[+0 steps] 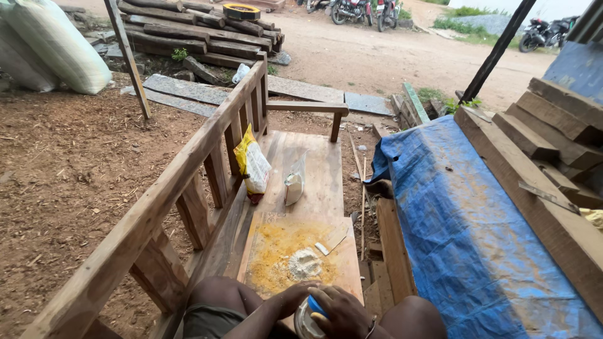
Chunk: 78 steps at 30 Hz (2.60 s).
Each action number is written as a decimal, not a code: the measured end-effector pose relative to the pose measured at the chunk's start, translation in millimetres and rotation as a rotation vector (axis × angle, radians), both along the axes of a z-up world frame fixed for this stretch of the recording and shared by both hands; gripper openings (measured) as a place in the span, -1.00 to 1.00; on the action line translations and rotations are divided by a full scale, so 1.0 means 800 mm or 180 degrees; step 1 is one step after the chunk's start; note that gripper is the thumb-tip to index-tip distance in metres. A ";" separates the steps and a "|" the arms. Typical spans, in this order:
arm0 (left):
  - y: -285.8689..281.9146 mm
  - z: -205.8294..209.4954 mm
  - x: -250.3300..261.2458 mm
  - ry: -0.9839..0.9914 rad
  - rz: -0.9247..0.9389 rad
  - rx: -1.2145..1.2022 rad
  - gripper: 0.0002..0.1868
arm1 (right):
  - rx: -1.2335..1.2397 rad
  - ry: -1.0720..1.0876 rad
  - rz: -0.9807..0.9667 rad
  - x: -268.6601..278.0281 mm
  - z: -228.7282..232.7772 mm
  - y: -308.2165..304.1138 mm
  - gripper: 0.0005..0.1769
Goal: The person prepares a mixture by pouring white powder and liquid onto a wooden board, then blends them together using a small wooden scrap.
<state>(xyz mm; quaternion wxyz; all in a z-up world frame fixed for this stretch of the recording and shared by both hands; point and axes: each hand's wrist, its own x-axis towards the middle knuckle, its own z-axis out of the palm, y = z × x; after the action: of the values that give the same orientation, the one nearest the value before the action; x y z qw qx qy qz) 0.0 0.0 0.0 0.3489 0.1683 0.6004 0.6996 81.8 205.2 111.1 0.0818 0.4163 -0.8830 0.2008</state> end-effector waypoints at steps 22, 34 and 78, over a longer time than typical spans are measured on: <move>0.023 -0.092 -0.025 0.1620 0.0919 -0.0234 -0.68 | -0.5652 -0.4129 -0.0613 -0.060 -0.051 0.042 -0.28; -0.010 0.100 0.054 0.1985 0.0918 -0.0562 -0.80 | -0.5239 -0.4192 -0.0928 -0.051 -0.026 0.055 -0.13; -0.053 0.146 0.056 0.2338 0.0768 -0.1232 -0.96 | -0.4905 -0.4137 -0.1067 -0.058 -0.022 0.066 -0.07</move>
<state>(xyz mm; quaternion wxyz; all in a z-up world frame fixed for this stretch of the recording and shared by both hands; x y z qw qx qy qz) 45.1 -42.0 116.6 0.0530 0.2662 0.8202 0.5035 35.2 258.1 93.4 -0.1404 -0.0678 -0.4342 0.8872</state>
